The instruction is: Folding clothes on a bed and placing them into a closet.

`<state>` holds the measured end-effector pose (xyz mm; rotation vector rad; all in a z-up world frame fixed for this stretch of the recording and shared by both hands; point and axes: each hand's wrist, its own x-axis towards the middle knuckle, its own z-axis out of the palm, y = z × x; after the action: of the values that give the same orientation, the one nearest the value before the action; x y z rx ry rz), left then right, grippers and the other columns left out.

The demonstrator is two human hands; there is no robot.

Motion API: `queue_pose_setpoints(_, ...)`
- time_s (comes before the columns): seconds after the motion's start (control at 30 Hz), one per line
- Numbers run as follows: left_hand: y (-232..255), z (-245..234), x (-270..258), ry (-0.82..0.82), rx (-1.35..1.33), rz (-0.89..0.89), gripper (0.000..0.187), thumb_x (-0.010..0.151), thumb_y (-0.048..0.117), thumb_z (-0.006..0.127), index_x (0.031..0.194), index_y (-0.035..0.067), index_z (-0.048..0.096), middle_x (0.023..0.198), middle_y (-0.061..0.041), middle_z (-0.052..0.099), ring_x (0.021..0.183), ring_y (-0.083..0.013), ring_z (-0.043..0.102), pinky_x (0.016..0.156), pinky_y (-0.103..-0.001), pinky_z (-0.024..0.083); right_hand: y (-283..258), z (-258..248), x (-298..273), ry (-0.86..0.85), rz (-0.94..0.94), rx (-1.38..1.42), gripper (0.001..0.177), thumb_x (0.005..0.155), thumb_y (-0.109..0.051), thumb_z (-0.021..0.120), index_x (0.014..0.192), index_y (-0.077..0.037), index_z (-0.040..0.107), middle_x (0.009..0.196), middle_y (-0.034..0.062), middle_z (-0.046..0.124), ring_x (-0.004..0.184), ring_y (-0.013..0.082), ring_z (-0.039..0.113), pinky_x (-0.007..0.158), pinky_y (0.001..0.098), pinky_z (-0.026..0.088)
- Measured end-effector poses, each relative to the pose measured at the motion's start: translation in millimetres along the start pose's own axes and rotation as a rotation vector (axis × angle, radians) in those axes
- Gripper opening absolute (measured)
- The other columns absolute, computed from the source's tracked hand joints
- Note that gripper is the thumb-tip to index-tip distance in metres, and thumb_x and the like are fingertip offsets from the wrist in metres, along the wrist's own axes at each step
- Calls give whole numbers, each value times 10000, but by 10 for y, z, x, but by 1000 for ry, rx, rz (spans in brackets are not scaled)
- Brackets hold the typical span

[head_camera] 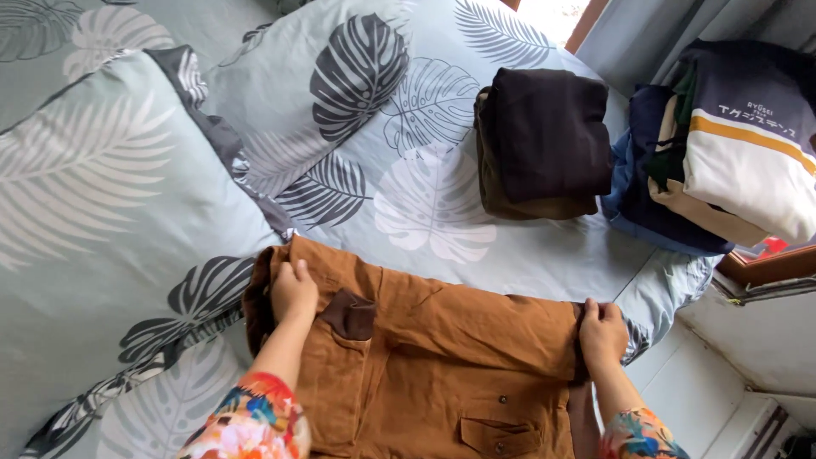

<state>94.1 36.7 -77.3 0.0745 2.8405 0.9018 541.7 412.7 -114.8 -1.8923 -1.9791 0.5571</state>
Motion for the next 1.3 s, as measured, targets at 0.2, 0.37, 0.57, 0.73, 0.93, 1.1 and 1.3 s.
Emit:
queue_pose_setpoints(0.2, 151, 24, 53, 205, -213, 26, 404, 1090, 375, 455, 1011, 12, 613, 997, -273, 705, 958, -482, 645, 834, -552, 493, -289, -195, 598, 262, -195, 87, 384, 1076, -398, 648, 960, -33, 669, 942, 211, 697, 880, 412, 652, 803, 502, 493)
queue_pose_setpoints(0.37, 271, 215, 14, -75, -366, -219, 349, 1049, 345, 471, 1050, 22, 605, 1098, -234, 696, 1010, -422, 661, 870, -486, 510, -552, -215, 811, 196, -98, 101, 363, 1109, -407, 663, 1045, -49, 674, 1027, 212, 705, 965, 401, 650, 889, 506, 493)
queue_pose_setpoints(0.57, 461, 64, -233, 355, 88, 629, 420, 1052, 345, 483, 1379, 87, 540, 1398, -172, 583, 1344, -368, 536, 1168, -488, 408, -851, -50, 75, 170, -701, 50, 484, 1046, -322, 618, 1461, -94, 518, 1477, 183, 538, 1379, 383, 507, 1169, 528, 403)
queue_pose_setpoints(0.73, 8, 305, 100, -381, 389, 646, 623, 1043, 446, 314, 1616, 200, 325, 1704, -25, 227, 1553, -256, 150, 1205, -437, 114, -556, 231, -33, 44, -938, -376, 594, 975, -345, 562, 1512, -99, 505, 1562, 134, 506, 1451, 287, 387, 1175, 520, 163)
queue_pose_setpoints(0.93, 177, 264, 31, -350, 270, 455, 536, 1052, 466, 359, 1490, 189, 494, 1632, -14, 378, 1549, -223, 245, 1261, -457, 130, -1167, 356, -411, 186, -749, 71, 118, 900, -104, 688, 1005, -109, 635, 1206, 28, 694, 1048, 274, 660, 943, 445, 500)
queue_pose_setpoints(1.1, 329, -42, -481, -375, 16, 469, 485, 1028, 435, 452, 1445, 227, 585, 1559, -42, 490, 1510, -275, 296, 1258, -451, 186, -2170, 401, -1862, -466, -506, 571, 272, 816, -88, 781, 1062, -70, 666, 1015, 53, 654, 877, 184, 674, 721, 326, 565)
queue_pose_setpoints(1.3, 105, -56, -562, -465, -197, 663, 576, 1032, 468, 455, 1510, 148, 489, 1535, -124, 523, 1494, -272, 397, 1249, -444, 237, -2343, 1022, -2448, -431, -412, 557, 748, 631, -114, 977, 1190, 55, 510, 1145, 185, 588, 1004, 288, 621, 837, 389, 542)
